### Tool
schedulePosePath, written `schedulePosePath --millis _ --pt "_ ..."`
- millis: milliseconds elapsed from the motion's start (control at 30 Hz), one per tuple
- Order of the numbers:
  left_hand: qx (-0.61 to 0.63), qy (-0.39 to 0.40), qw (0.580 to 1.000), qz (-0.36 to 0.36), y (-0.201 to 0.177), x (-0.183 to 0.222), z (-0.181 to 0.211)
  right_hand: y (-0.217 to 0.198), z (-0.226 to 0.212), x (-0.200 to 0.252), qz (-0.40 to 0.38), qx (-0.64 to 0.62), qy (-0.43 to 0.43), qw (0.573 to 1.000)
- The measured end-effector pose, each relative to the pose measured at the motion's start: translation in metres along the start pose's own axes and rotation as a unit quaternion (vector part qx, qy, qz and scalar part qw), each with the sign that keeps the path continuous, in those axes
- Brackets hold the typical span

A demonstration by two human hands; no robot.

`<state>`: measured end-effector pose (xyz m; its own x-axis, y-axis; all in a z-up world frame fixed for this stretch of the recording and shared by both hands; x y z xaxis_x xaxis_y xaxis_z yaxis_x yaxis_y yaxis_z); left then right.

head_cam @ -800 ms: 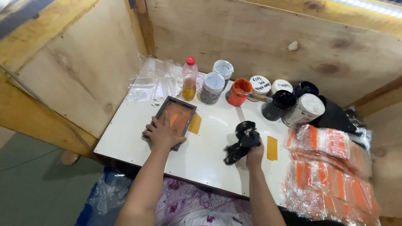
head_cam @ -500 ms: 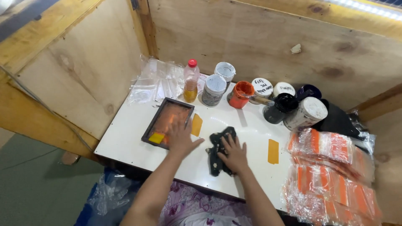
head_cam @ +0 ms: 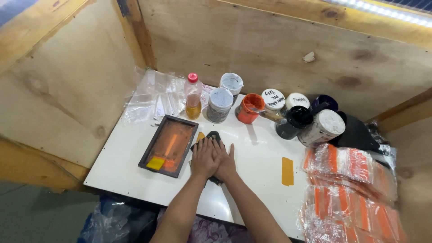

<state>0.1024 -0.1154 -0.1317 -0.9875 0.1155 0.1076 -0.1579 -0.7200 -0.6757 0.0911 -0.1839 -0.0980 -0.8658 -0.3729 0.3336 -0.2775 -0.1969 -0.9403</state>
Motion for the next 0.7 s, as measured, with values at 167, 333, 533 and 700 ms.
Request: schedulePosePath --millis 167,333,533,700 --pt "-0.015 -0.029 0.999 -0.014 -0.013 -0.030 0.014 -0.006 0.021 -0.030 0.001 -0.002 0.000 1.000" --pt "-0.036 -0.027 0.999 -0.011 0.011 -0.066 0.025 0.011 0.061 -0.052 0.019 0.006 0.020 1.000" --pt "-0.038 0.062 0.995 -0.067 0.080 -0.093 0.097 0.043 0.156 -0.026 -0.025 0.068 0.117 0.990" --pt "-0.031 0.157 0.977 -0.143 0.133 -0.084 0.167 0.079 0.224 0.030 -0.026 0.033 0.235 0.971"
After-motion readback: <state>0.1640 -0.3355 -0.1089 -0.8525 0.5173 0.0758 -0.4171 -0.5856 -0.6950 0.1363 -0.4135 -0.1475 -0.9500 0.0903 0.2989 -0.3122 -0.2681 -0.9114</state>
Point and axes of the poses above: each hand's wrist, its own x-axis away from the middle knuckle, its own y-axis out of the palm, z = x × y, the point moved 7 cm from there along -x, towards the middle knuckle, and after that the axes turned 13 degrees about x, right-handed, at the moved point
